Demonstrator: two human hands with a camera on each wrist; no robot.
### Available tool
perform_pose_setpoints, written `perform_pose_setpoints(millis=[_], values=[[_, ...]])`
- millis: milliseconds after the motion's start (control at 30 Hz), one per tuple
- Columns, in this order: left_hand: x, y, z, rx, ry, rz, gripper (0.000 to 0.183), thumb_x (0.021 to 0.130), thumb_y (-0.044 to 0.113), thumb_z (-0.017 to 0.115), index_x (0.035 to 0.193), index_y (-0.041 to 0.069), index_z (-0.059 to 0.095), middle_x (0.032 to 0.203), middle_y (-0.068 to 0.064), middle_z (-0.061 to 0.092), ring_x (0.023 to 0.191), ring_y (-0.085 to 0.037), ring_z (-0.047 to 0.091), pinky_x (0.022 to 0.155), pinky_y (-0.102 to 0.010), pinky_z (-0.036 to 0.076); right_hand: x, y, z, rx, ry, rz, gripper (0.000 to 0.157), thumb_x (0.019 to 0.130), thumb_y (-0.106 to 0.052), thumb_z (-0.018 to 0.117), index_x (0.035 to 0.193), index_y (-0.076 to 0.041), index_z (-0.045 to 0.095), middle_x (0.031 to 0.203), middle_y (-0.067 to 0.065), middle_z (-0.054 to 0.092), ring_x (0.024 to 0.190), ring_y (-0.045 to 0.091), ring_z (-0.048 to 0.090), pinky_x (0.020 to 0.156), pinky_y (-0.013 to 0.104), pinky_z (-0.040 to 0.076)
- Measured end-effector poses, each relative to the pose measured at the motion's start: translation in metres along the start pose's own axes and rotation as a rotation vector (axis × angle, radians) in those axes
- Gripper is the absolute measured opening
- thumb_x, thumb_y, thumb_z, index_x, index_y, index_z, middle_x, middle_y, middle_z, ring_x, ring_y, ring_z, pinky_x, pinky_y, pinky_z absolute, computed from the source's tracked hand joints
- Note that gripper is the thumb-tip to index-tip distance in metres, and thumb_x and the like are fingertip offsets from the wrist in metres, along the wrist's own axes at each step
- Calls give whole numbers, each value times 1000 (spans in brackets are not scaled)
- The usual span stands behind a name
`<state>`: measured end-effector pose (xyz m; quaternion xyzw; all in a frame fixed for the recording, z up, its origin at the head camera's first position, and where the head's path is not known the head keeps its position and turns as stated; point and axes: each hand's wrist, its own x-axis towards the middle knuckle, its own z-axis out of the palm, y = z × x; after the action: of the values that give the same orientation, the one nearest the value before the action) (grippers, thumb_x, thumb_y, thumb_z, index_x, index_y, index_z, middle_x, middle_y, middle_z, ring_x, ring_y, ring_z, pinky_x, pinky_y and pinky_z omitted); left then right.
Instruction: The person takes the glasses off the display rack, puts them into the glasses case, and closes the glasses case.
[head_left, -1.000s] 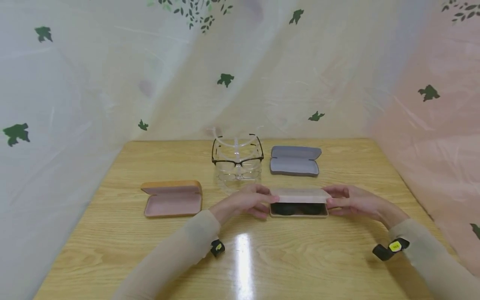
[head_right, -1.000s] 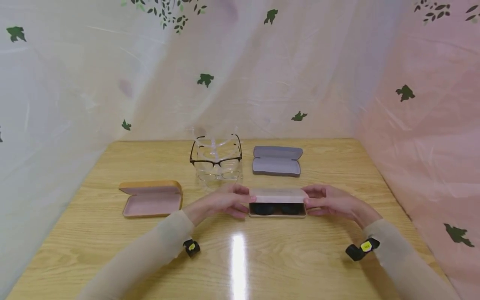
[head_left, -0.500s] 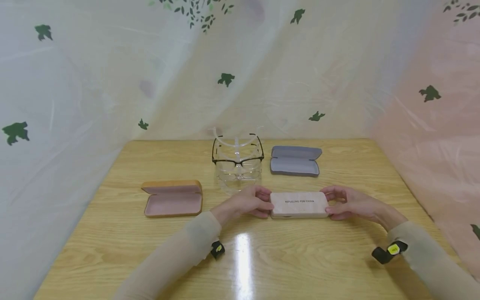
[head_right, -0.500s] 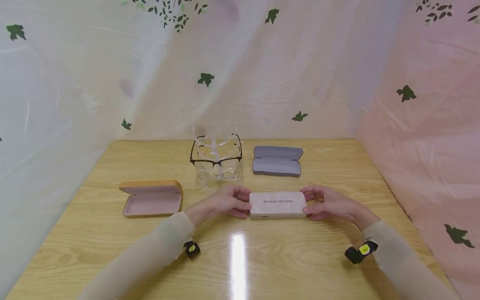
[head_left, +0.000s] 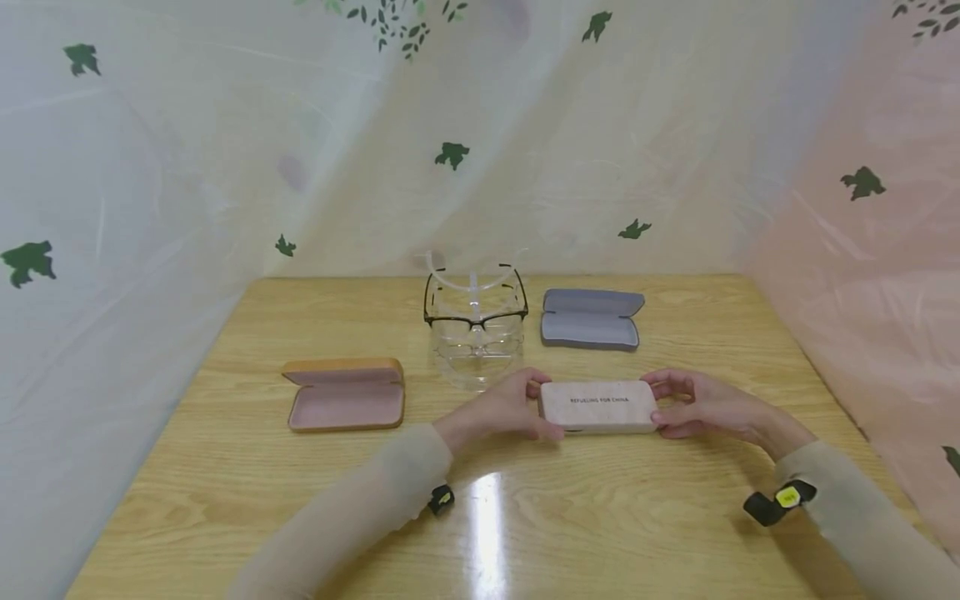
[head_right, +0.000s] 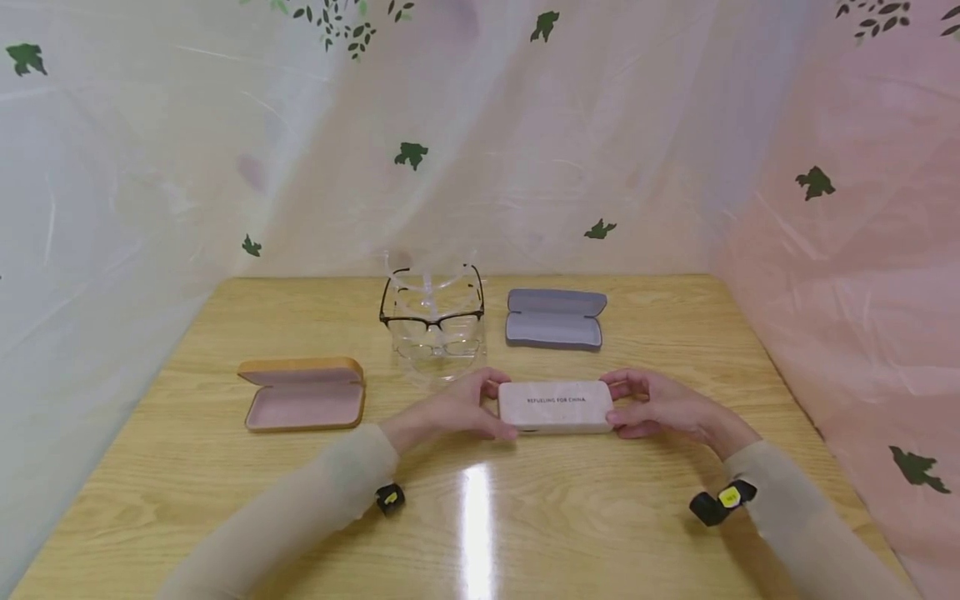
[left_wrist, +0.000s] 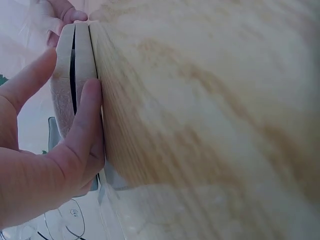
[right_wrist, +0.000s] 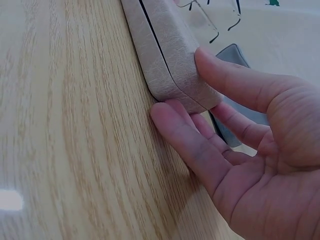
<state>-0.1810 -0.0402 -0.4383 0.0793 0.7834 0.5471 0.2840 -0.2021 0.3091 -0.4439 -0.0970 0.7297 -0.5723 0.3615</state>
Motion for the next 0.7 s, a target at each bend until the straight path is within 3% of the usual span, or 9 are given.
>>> perform_pose_setpoints(millis=[167, 267, 400, 533, 700], values=[[3, 1, 6, 194, 40, 98, 84, 65, 17, 99, 134, 6, 52, 114, -2, 61, 94, -14, 59, 85, -26, 52, 1, -1, 1, 6, -2, -3, 71, 93, -2, 72, 150, 6, 29, 135, 25, 42, 108, 31, 62, 91, 49, 58], [4, 1, 9, 273, 46, 163, 81, 65, 21, 99, 128, 4, 51, 107, -2, 57, 88, -15, 57, 77, -27, 54, 1, -1, 2, 9, -3, -8, 71, 93, -2, 71, 150, 7, 29, 135, 25, 41, 107, 31, 62, 91, 49, 58], [5, 2, 14, 358, 80, 164, 82, 65, 29, 98, 127, 5, 50, 107, -2, 52, 84, -14, 56, 68, -25, 55, 2, 1, 2, 5, -1, -11, 71, 93, -2, 72, 149, 6, 29, 135, 25, 42, 107, 31, 62, 90, 49, 58], [8, 3, 19, 508, 142, 173, 83, 64, 37, 97, 127, 5, 52, 106, 0, 53, 84, -11, 54, 70, -21, 50, 3, 1, 2, -3, 1, -9, 71, 93, -2, 72, 149, 6, 30, 134, 25, 42, 107, 31, 62, 90, 48, 58], [12, 4, 25, 648, 169, 206, 81, 68, 44, 91, 124, 2, 51, 104, -3, 50, 76, -12, 53, 58, -19, 50, 2, -2, 3, -14, 5, -5, 71, 93, -3, 72, 149, 6, 29, 132, 24, 43, 106, 30, 62, 90, 47, 58]])
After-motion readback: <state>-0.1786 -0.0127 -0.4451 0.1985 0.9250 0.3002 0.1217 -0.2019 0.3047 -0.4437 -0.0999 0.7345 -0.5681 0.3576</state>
